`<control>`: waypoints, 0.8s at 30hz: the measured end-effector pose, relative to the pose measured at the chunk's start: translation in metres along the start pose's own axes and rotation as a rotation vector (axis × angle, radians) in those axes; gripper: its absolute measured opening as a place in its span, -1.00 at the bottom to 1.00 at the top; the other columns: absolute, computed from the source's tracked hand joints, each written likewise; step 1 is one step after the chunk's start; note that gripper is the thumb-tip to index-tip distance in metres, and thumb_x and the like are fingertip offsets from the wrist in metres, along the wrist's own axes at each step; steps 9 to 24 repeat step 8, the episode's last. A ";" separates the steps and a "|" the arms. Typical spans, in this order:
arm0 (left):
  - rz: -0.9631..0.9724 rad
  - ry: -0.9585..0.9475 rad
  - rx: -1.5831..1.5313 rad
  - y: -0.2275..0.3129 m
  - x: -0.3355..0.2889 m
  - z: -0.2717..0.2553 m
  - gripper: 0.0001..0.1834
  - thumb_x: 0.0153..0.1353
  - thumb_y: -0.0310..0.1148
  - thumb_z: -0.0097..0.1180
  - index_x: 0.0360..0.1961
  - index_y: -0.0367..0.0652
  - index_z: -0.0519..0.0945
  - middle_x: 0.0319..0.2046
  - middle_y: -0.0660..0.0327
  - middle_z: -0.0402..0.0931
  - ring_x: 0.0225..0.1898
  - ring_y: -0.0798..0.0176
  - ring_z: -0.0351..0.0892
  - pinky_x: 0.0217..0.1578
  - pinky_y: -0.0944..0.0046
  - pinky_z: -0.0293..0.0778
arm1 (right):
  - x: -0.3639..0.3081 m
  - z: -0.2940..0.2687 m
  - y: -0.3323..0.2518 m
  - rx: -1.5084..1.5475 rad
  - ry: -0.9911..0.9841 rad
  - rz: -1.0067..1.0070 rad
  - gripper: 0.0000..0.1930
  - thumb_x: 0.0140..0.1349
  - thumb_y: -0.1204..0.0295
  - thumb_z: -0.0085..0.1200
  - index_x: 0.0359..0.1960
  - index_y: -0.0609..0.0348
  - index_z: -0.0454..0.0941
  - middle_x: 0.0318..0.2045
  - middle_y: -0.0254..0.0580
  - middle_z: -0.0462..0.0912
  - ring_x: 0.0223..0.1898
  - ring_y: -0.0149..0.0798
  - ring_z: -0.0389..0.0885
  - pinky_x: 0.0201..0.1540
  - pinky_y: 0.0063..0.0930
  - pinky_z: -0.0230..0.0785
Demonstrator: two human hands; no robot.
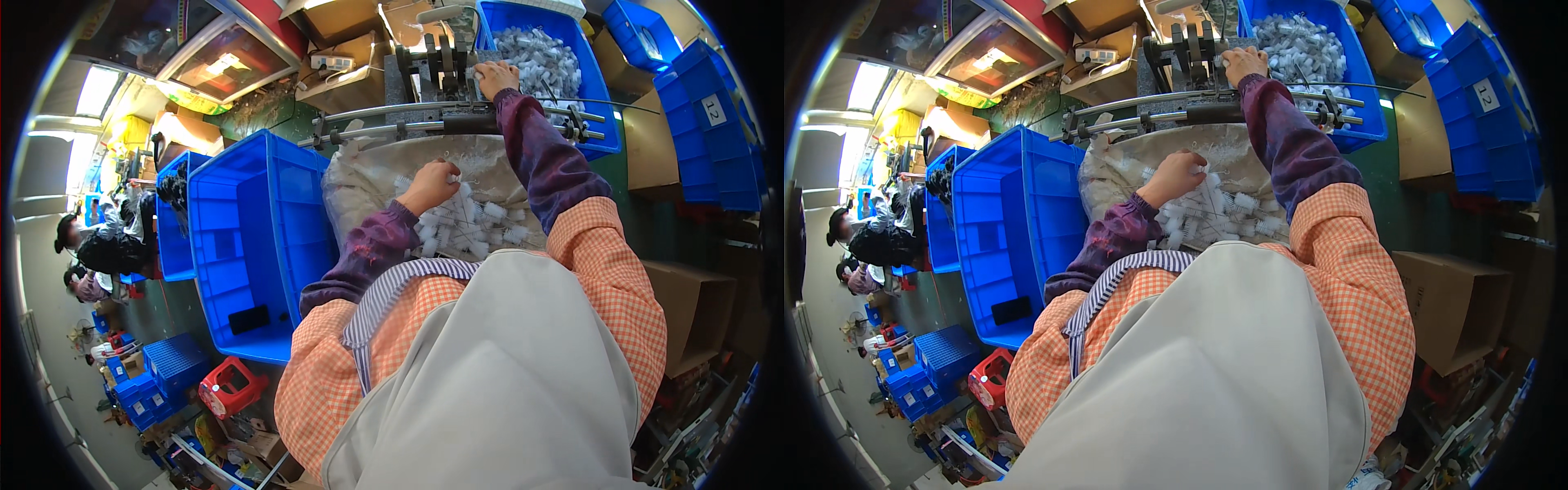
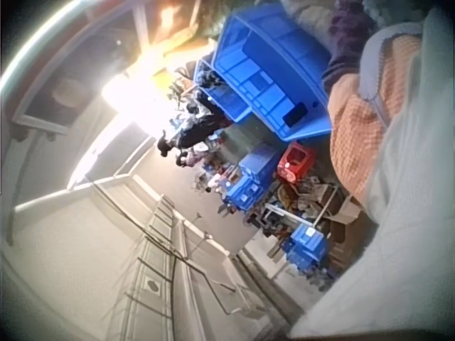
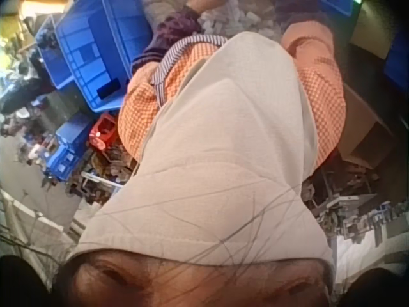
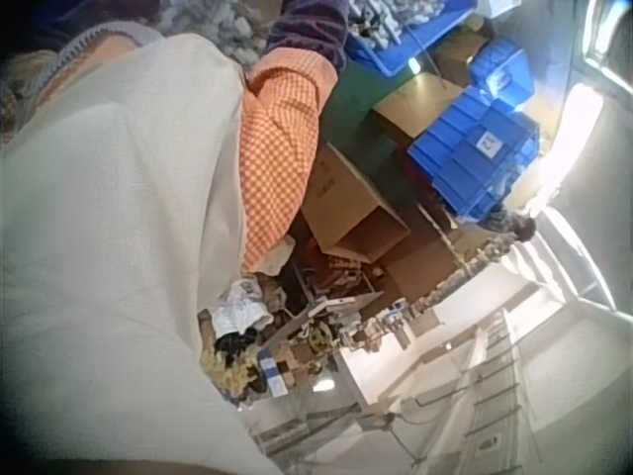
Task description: The person stands at a workstation and repeatedly picks up small white cotton-like bundles from a large sack. They place each bundle into a processing machine, which appears to compress or shape the material, and then transfer the processed items into a blue bin. The process is repetitive and continuous throughout the clip.
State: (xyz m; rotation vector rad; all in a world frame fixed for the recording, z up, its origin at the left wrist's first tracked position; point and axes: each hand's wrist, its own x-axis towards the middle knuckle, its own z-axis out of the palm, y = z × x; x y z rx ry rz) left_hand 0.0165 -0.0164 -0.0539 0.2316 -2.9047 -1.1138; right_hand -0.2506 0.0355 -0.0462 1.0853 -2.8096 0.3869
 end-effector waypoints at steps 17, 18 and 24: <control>-0.067 0.131 -0.172 -0.005 0.003 -0.014 -0.65 -0.12 -0.38 0.05 -0.23 -0.24 0.54 -0.27 -0.05 0.48 -0.17 -0.08 0.45 -0.07 0.14 0.35 | -0.023 -0.018 0.006 -0.142 -0.050 0.132 -0.66 0.06 0.07 -0.01 -0.14 -0.21 0.55 0.12 -0.29 0.35 0.20 -0.19 0.10 0.12 -0.03 -0.05; -0.067 0.131 -0.172 -0.005 0.003 -0.014 -0.65 -0.12 -0.38 0.05 -0.23 -0.24 0.54 -0.27 -0.05 0.48 -0.17 -0.08 0.45 -0.07 0.14 0.35 | -0.023 -0.018 0.006 -0.142 -0.050 0.132 -0.66 0.06 0.07 -0.01 -0.14 -0.21 0.55 0.12 -0.29 0.35 0.20 -0.19 0.10 0.12 -0.03 -0.05; -0.067 0.131 -0.172 -0.005 0.003 -0.014 -0.65 -0.12 -0.38 0.05 -0.23 -0.24 0.54 -0.27 -0.05 0.48 -0.17 -0.08 0.45 -0.07 0.14 0.35 | -0.023 -0.018 0.006 -0.142 -0.050 0.132 -0.66 0.06 0.07 -0.01 -0.14 -0.21 0.55 0.12 -0.29 0.35 0.20 -0.19 0.10 0.12 -0.03 -0.05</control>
